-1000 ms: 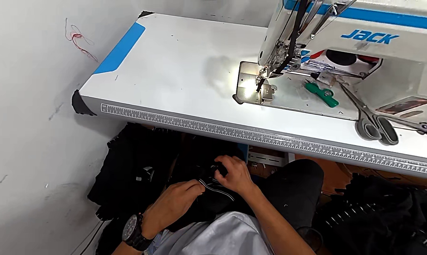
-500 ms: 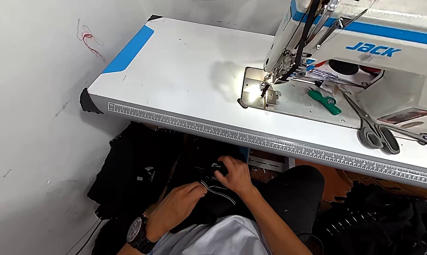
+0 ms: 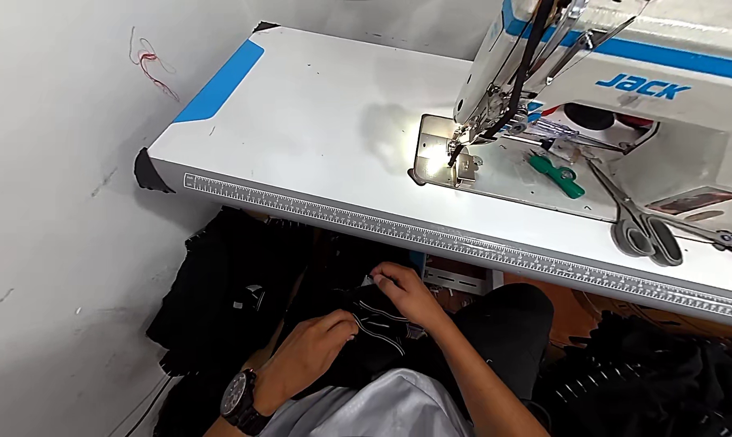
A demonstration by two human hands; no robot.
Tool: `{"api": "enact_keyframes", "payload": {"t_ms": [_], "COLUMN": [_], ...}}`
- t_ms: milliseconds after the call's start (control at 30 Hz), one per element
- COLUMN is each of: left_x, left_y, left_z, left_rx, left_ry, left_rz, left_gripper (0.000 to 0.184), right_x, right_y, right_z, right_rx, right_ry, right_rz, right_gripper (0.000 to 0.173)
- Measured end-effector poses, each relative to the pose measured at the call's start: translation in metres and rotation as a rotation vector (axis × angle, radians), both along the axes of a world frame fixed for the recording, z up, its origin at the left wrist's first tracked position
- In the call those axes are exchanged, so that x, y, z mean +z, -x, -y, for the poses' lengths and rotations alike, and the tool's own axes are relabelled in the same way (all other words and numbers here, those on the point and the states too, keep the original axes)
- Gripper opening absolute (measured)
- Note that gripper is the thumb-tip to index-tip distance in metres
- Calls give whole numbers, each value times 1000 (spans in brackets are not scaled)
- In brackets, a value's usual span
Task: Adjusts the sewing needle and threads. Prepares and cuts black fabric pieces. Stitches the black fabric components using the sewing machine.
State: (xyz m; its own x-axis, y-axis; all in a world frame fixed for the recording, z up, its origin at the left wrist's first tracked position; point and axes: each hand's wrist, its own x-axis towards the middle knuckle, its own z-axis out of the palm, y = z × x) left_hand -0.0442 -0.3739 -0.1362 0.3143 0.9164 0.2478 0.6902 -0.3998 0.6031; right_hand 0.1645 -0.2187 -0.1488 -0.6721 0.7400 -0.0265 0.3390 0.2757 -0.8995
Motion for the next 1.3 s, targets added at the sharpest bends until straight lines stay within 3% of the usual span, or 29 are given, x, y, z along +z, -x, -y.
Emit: {"api": "enact_keyframes", "payload": {"t_ms": [167,267,367,467,533,700,833,900,1000,1067,1133,1233,1300], "left_x": [6,5,12,21,19,12,21,24,20,17,16,20,24], "left_y": [-7,-8,-1,1,-1,-3,9,21,29,23,17,19,18], "left_z": [-6,-11,-24,-40,-51,-65,-59,-51,-38,-34,-30,-28,-26], "left_rx": [-54,-125,-70,171,259,215,179,190,212,264,349,464,498], "left_ry": [-69,56,136,38,7,15,-8,-19,5,45,81,43,-32], "left_rz": [-54,-180,-152,51,160,302,228,256,499,704,884,999,926], "left_gripper": [22,20,22,23,18,12,13,14,12,10,10,7,8], "right_x": [5,11,15,31,36,42,43,31,0,-18,-19,-6,-2], "right_y": [0,6,15,14,14,12,-40,-77,-91,-67,-46,-34,-27], "right_z": [-9,-7,7,13,16,20,14,11,26,45,58,62,68], "right_rx": [147,-1,-163,-123,-104,-71,-144,-166,-1,-1,-61,49,205], "right_ry": [-271,-360,-247,51,115,11,-155,40,403,465,632,1193,1435], "right_rz": [-5,-30,-13,5,-4,-47,-11,112,184,17,-354,-1055,-1300], "right_gripper": [18,18,15,12,15,20,20,25,48,38,28,28,40]}}
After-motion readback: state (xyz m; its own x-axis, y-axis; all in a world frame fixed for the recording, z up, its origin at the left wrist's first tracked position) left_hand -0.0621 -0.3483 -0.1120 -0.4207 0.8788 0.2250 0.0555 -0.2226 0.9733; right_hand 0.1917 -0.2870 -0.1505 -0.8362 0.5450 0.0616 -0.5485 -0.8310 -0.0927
